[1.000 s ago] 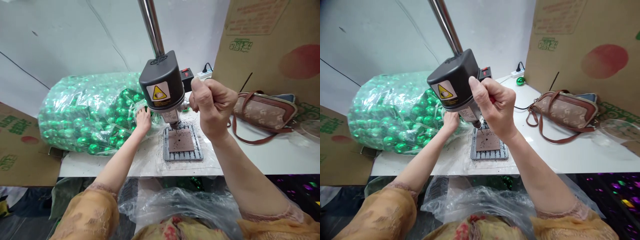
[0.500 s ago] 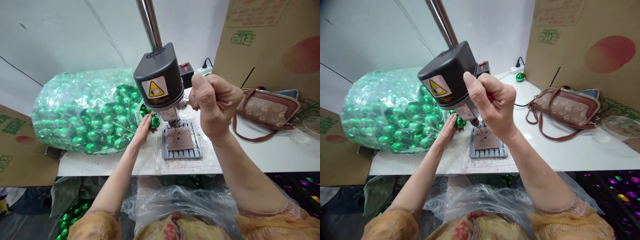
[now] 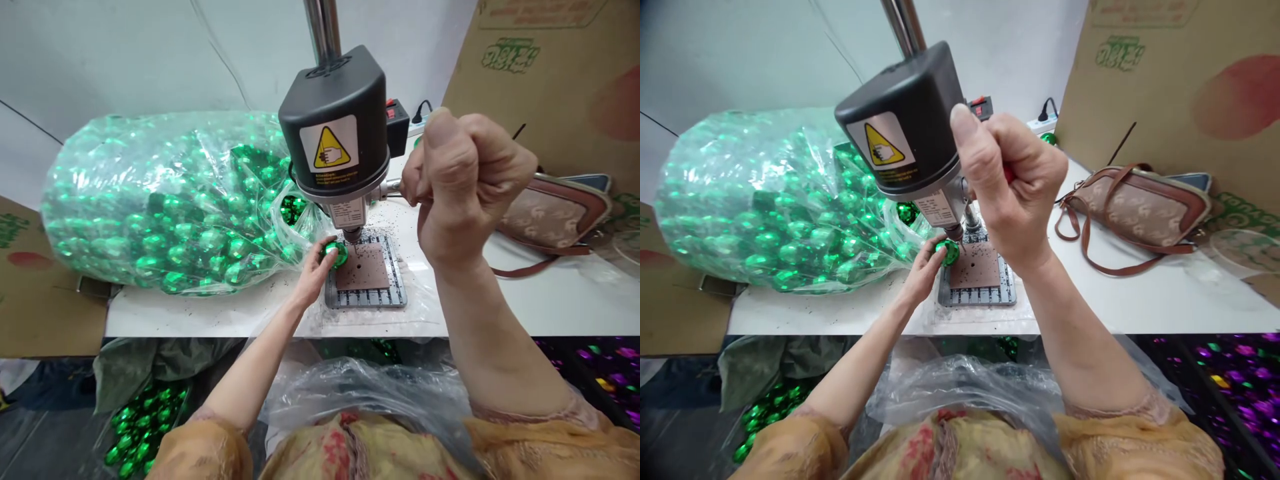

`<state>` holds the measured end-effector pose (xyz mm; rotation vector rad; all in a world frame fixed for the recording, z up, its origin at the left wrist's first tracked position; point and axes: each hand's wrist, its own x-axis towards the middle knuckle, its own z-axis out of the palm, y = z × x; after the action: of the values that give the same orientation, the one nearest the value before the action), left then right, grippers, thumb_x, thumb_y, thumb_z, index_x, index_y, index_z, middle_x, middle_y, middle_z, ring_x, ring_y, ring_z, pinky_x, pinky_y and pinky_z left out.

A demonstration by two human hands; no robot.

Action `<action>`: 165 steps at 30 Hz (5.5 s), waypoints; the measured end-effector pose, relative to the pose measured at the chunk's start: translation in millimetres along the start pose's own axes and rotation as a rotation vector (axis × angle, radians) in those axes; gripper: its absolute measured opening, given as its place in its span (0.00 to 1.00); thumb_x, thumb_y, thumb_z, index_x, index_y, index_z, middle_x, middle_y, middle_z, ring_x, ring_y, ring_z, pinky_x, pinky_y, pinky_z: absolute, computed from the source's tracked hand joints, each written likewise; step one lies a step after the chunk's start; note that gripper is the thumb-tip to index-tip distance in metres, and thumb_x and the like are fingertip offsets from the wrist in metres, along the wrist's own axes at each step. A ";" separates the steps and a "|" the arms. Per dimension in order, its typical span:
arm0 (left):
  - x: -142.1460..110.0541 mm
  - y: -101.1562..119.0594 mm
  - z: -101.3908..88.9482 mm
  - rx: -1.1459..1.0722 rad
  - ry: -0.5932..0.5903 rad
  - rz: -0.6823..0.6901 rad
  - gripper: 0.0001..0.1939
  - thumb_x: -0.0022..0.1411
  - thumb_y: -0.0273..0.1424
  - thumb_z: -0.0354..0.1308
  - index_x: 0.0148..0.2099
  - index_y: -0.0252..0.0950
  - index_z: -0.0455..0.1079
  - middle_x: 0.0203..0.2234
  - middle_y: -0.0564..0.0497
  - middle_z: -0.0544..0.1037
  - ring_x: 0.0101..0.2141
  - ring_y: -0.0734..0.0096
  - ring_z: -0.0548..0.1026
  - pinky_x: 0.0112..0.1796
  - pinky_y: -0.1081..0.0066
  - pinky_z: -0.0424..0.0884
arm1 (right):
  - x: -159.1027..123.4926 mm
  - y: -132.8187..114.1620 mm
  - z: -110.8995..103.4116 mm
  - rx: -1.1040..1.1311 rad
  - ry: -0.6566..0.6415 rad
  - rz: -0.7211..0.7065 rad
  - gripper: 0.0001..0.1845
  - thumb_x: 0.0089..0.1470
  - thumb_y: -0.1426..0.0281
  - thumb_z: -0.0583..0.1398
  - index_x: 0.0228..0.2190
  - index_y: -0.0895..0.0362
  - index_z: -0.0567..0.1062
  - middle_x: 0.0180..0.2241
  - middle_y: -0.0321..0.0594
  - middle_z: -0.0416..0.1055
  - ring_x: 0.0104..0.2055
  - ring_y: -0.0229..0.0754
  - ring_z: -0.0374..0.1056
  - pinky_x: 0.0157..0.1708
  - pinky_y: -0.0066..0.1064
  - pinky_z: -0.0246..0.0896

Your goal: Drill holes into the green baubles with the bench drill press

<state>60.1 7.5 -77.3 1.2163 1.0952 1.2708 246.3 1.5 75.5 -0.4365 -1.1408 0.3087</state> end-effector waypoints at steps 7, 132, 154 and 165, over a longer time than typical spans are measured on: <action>13.6 -20.6 6.8 -0.088 -0.036 0.066 0.26 0.49 0.40 0.75 0.45 0.40 0.67 0.38 0.52 0.78 0.40 0.71 0.76 0.44 0.70 0.71 | -0.2 0.4 1.7 0.021 0.012 -0.032 0.26 0.61 0.65 0.58 0.16 0.57 0.55 0.15 0.29 0.47 0.18 0.27 0.52 0.21 0.27 0.44; 36.0 44.5 -25.8 -0.044 -0.082 0.035 0.18 0.63 0.47 0.59 0.50 0.45 0.63 0.41 0.52 0.76 0.42 0.68 0.78 0.45 0.61 0.78 | 13.1 12.0 11.6 0.120 0.099 -0.078 0.26 0.59 0.67 0.60 0.14 0.59 0.56 0.12 0.26 0.45 0.15 0.23 0.49 0.17 0.25 0.39; 19.3 -31.8 6.6 0.014 -0.091 0.170 0.27 0.49 0.42 0.74 0.46 0.39 0.67 0.42 0.50 0.77 0.41 0.70 0.77 0.45 0.67 0.74 | 12.1 9.0 13.9 0.108 0.074 -0.104 0.26 0.57 0.63 0.60 0.15 0.57 0.54 0.14 0.27 0.44 0.15 0.24 0.49 0.18 0.26 0.39; 16.3 -32.5 5.8 0.078 -0.228 0.177 0.28 0.51 0.38 0.74 0.52 0.38 0.69 0.45 0.46 0.79 0.48 0.62 0.78 0.52 0.60 0.73 | 11.4 8.3 12.8 0.135 0.048 -0.096 0.24 0.59 0.66 0.58 0.16 0.58 0.55 0.14 0.27 0.45 0.15 0.24 0.49 0.18 0.24 0.39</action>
<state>69.0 25.8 -108.1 1.5043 0.8933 1.1944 238.8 16.1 85.1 -0.2685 -1.0834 0.2883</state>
